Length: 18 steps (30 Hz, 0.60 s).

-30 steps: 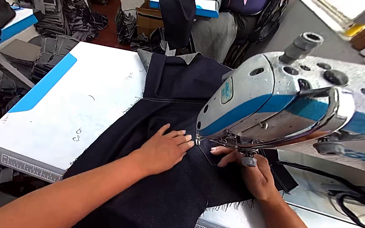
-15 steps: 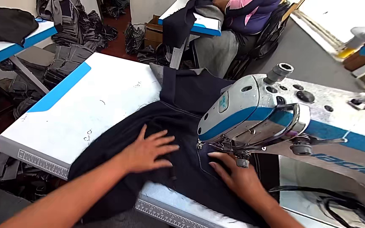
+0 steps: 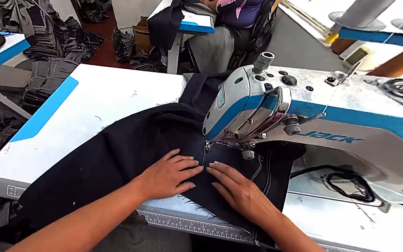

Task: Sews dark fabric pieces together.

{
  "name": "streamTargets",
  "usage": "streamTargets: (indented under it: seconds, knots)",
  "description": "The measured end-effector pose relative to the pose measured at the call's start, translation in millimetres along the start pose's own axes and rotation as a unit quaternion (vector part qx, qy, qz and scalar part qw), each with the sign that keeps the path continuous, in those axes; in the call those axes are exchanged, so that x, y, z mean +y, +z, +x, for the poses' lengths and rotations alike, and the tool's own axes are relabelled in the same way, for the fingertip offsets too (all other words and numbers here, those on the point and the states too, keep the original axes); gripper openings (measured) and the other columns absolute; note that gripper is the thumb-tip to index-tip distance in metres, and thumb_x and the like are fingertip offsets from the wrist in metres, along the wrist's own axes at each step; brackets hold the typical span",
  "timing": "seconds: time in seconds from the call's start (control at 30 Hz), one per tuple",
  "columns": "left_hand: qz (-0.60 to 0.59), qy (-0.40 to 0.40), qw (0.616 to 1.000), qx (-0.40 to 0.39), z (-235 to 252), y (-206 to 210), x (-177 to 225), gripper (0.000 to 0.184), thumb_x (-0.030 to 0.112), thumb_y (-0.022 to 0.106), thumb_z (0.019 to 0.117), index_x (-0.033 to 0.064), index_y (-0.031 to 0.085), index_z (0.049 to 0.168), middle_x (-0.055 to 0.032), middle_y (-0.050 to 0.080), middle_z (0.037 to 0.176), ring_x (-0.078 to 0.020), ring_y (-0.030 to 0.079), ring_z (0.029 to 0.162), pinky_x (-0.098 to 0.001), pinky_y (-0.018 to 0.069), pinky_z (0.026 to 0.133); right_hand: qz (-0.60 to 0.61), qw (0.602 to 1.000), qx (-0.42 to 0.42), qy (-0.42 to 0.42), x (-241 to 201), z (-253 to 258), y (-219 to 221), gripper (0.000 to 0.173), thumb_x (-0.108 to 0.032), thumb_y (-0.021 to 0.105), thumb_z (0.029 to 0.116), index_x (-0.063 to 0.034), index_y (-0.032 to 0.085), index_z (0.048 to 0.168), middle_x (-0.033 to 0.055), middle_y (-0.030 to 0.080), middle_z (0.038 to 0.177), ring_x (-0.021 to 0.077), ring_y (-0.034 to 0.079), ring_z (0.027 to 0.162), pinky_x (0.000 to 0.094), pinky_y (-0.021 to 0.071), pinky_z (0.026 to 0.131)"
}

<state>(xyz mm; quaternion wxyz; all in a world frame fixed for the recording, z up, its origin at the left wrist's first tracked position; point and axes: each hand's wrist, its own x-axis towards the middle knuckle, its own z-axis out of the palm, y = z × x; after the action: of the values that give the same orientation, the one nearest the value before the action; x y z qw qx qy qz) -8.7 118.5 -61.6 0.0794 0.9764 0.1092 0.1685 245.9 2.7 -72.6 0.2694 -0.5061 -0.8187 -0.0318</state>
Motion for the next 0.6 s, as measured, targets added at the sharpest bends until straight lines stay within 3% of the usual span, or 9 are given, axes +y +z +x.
streamTargets:
  seconds: [0.17,0.6]
  knots:
    - [-0.023,-0.035,0.999,-0.006,4.0,0.7,12.3,0.044,0.041,0.045,0.1066,0.0205,0.063,0.141,-0.0044,0.060,0.145,-0.0231,0.048,0.143,-0.0555,0.0298,0.121,0.020,0.999,-0.020,-0.045,20.8,-0.2,-9.5,0.034,-0.025,0.052,0.1048,-0.0086,0.071,0.128,0.0091,0.067,0.135,0.0188,0.058,0.134,0.0310,0.0466,0.112]
    - [-0.034,-0.051,0.998,-0.009,5.4,-1.2,8.0,0.041,0.042,0.045,0.1065,0.0246,0.067,0.137,0.0020,0.062,0.143,-0.0184,0.050,0.141,-0.0511,0.0295,0.122,0.015,0.999,-0.014,-0.040,16.4,-1.5,-6.4,0.034,-0.022,0.049,0.1065,-0.0077,0.071,0.128,0.0088,0.067,0.135,0.0201,0.057,0.135,0.0312,0.0452,0.114]
